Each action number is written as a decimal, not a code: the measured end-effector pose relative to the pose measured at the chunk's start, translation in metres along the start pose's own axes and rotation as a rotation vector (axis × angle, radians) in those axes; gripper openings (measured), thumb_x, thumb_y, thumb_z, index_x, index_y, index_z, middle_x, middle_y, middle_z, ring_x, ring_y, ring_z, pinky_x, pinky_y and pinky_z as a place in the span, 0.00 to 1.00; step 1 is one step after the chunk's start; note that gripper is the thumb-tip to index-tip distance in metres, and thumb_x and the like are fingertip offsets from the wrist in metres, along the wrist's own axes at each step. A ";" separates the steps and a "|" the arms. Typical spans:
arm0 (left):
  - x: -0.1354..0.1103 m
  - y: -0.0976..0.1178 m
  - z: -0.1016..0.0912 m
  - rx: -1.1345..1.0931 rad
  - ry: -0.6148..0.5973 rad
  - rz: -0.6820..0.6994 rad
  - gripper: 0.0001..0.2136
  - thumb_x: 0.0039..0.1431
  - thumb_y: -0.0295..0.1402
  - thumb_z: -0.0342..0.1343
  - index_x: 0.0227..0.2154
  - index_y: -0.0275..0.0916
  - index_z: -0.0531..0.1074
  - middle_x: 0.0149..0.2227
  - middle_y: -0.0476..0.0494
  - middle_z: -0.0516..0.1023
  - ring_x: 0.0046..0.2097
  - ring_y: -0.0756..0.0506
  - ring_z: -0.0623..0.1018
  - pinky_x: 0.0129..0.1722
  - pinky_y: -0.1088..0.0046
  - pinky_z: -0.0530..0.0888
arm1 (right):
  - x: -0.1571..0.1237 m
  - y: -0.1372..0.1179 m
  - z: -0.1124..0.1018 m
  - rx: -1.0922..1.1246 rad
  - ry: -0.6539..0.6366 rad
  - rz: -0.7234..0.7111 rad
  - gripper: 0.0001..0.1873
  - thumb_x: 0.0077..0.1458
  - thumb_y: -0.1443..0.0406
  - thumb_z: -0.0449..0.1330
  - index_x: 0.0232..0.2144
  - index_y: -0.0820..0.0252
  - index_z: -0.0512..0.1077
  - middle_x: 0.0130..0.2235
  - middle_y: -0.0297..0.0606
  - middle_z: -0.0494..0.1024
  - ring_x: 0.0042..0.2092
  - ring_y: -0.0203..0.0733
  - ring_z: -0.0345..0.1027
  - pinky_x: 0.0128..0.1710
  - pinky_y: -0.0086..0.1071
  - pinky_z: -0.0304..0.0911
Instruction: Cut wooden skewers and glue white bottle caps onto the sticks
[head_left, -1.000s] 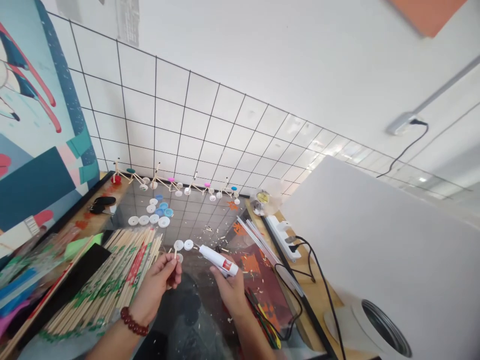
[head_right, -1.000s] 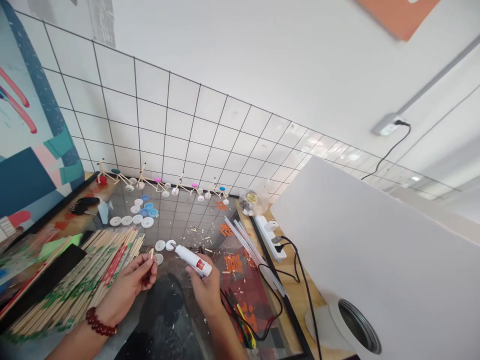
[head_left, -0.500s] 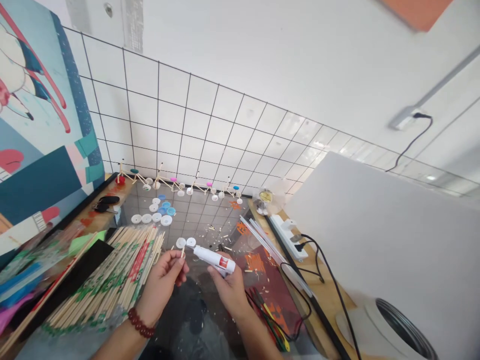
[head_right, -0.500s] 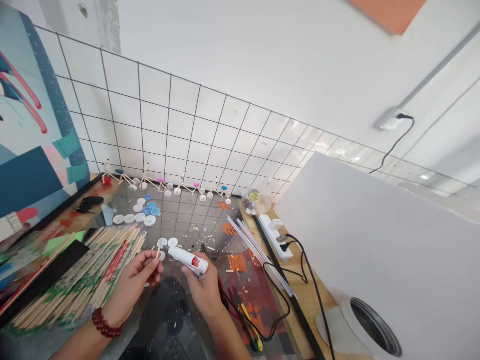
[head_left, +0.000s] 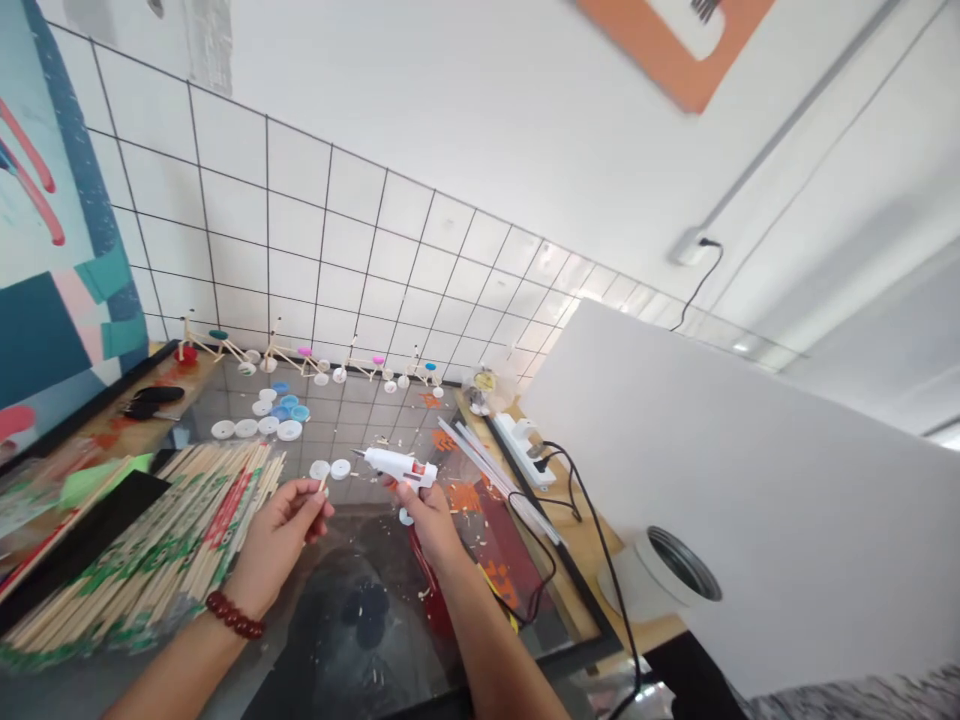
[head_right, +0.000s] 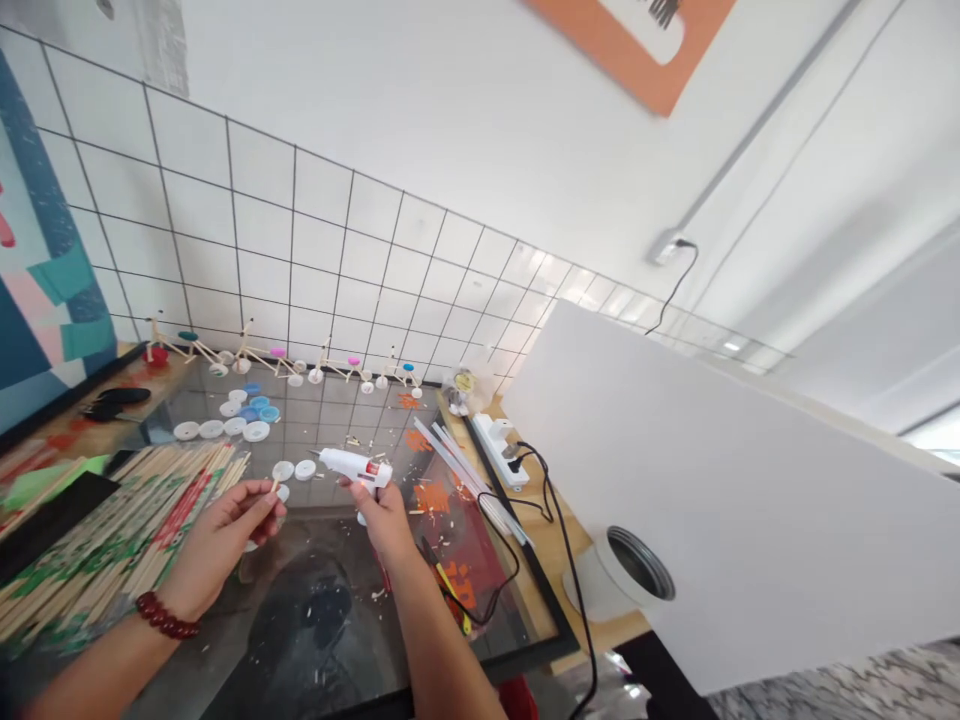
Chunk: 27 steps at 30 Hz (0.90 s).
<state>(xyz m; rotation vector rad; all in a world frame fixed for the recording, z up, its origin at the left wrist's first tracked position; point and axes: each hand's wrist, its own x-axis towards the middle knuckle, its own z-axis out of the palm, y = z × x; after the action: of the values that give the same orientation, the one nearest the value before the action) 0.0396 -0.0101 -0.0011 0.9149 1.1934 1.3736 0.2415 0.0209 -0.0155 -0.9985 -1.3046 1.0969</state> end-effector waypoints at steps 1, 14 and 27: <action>0.000 -0.001 0.000 0.005 -0.006 0.006 0.27 0.37 0.56 0.68 0.32 0.38 0.72 0.25 0.47 0.78 0.24 0.49 0.72 0.23 0.74 0.68 | 0.000 0.000 -0.002 -0.010 0.004 -0.026 0.27 0.49 0.44 0.65 0.38 0.60 0.78 0.30 0.38 0.77 0.29 0.37 0.63 0.29 0.28 0.58; -0.003 0.001 0.002 -0.022 -0.023 -0.010 0.29 0.37 0.56 0.68 0.33 0.36 0.74 0.29 0.42 0.81 0.22 0.49 0.73 0.22 0.74 0.67 | -0.017 0.004 0.008 -0.134 -0.006 -0.131 0.26 0.54 0.43 0.60 0.33 0.61 0.77 0.31 0.38 0.79 0.33 0.40 0.68 0.36 0.32 0.65; -0.003 0.009 0.001 -0.039 0.002 -0.051 0.29 0.33 0.51 0.71 0.34 0.35 0.73 0.28 0.42 0.81 0.21 0.50 0.74 0.21 0.74 0.66 | -0.024 -0.005 0.008 -0.178 -0.059 -0.141 0.25 0.56 0.44 0.58 0.32 0.62 0.76 0.30 0.38 0.77 0.31 0.39 0.65 0.34 0.32 0.63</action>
<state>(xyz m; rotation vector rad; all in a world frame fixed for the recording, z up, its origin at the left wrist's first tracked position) 0.0387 -0.0127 0.0084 0.8502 1.1799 1.3523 0.2343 -0.0035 -0.0159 -0.9938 -1.5180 0.9208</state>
